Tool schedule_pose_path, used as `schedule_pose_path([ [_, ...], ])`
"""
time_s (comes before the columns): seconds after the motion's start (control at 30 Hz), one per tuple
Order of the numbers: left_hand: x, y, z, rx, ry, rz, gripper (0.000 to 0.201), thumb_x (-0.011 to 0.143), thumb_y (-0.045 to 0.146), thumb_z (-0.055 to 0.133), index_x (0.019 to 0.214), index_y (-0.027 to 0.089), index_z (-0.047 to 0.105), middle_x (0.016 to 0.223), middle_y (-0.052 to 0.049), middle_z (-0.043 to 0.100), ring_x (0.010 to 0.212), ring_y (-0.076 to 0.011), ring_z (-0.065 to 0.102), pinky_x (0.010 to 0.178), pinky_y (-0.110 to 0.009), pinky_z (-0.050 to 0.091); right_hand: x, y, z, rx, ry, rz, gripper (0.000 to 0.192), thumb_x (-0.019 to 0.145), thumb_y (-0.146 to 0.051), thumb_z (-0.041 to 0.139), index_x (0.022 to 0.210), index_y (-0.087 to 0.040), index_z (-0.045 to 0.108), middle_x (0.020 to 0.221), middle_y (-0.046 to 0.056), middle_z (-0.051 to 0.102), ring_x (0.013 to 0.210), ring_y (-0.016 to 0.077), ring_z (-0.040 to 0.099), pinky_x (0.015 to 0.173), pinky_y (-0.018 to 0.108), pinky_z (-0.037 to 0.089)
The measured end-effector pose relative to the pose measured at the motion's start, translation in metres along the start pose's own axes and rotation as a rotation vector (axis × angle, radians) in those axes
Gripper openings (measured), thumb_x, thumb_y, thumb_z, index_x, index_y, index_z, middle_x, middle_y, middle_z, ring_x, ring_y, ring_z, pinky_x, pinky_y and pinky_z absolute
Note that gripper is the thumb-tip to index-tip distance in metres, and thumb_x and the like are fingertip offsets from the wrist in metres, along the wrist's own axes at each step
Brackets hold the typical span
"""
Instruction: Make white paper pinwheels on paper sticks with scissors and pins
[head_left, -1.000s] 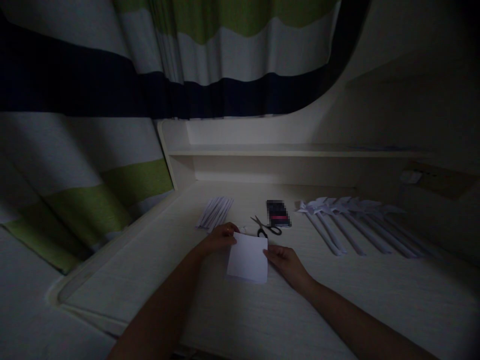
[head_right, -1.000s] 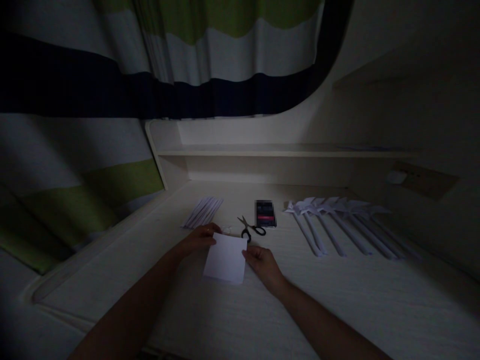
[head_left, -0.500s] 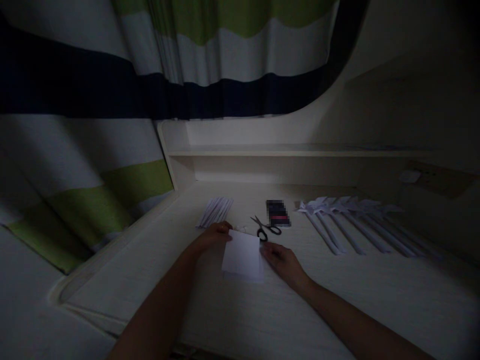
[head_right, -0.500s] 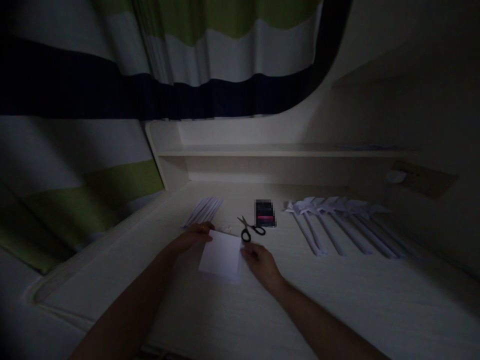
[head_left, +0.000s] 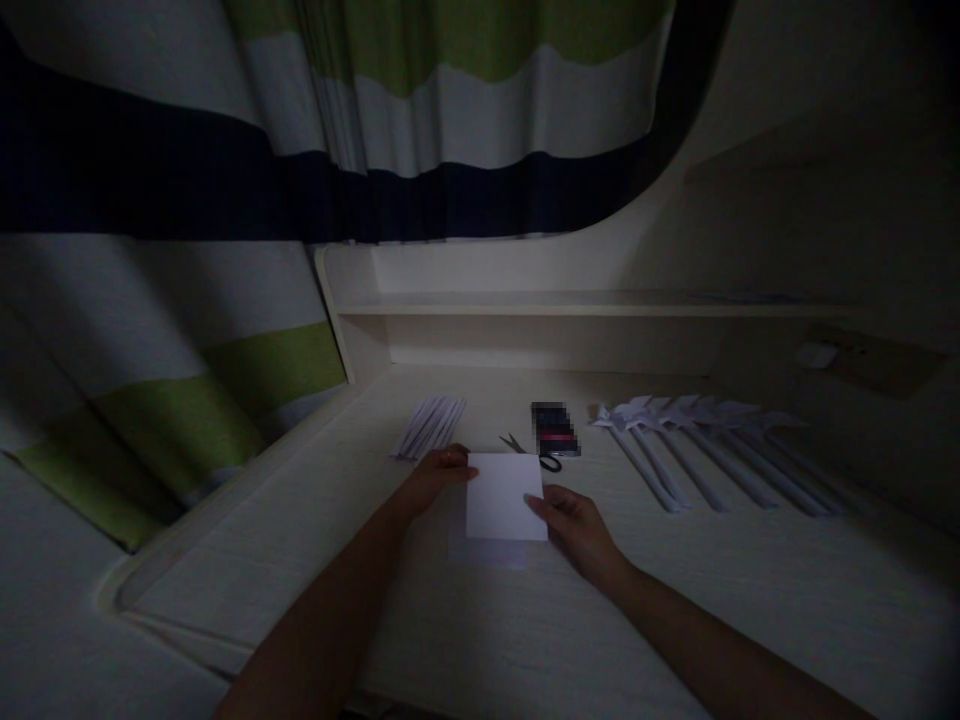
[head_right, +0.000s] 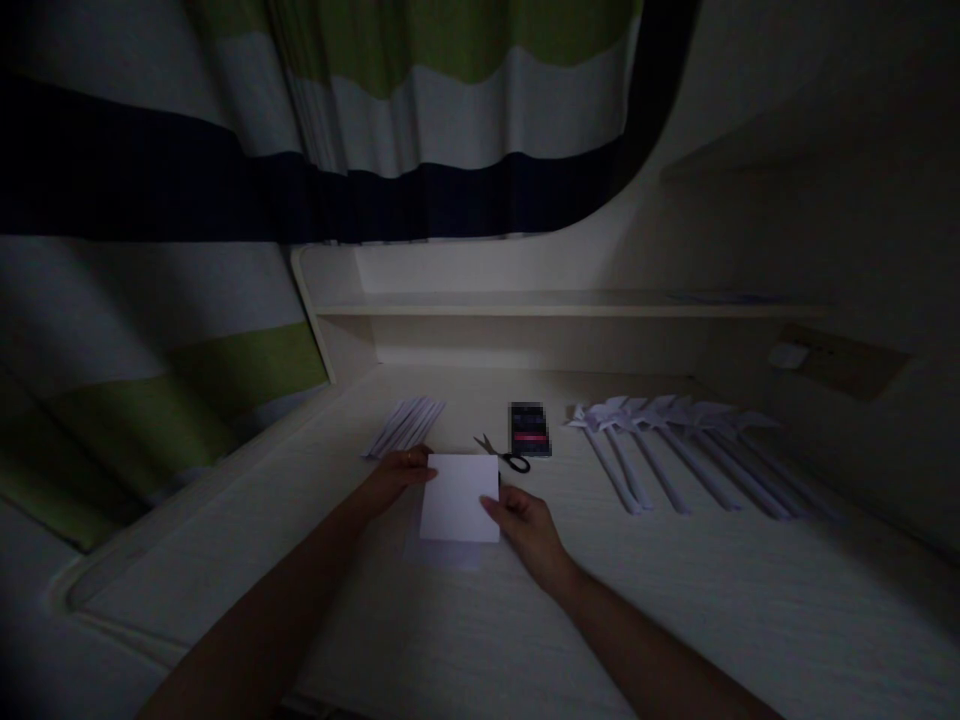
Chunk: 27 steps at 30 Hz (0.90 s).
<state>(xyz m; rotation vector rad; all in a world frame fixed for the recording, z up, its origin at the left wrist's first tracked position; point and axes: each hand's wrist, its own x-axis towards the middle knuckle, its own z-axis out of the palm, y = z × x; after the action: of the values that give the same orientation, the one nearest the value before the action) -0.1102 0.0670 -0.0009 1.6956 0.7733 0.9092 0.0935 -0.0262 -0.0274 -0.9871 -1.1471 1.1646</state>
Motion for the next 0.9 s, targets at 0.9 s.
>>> schedule_pose_path([
  [0.9,-0.010,0.024,0.037,-0.160,0.159,-0.140,0.025,0.055,0.035,0.069,0.055,0.013,0.058,0.052,0.002,0.056,0.047,-0.0077,0.047,0.050,-0.021,0.036,-0.007,-0.017,-0.012,-0.319,0.097,-0.200,0.022,0.070,-0.038,0.058,0.064,-0.017,0.055,0.072,0.002,0.057,0.070,0.0158,0.052,0.063,0.025,0.041],
])
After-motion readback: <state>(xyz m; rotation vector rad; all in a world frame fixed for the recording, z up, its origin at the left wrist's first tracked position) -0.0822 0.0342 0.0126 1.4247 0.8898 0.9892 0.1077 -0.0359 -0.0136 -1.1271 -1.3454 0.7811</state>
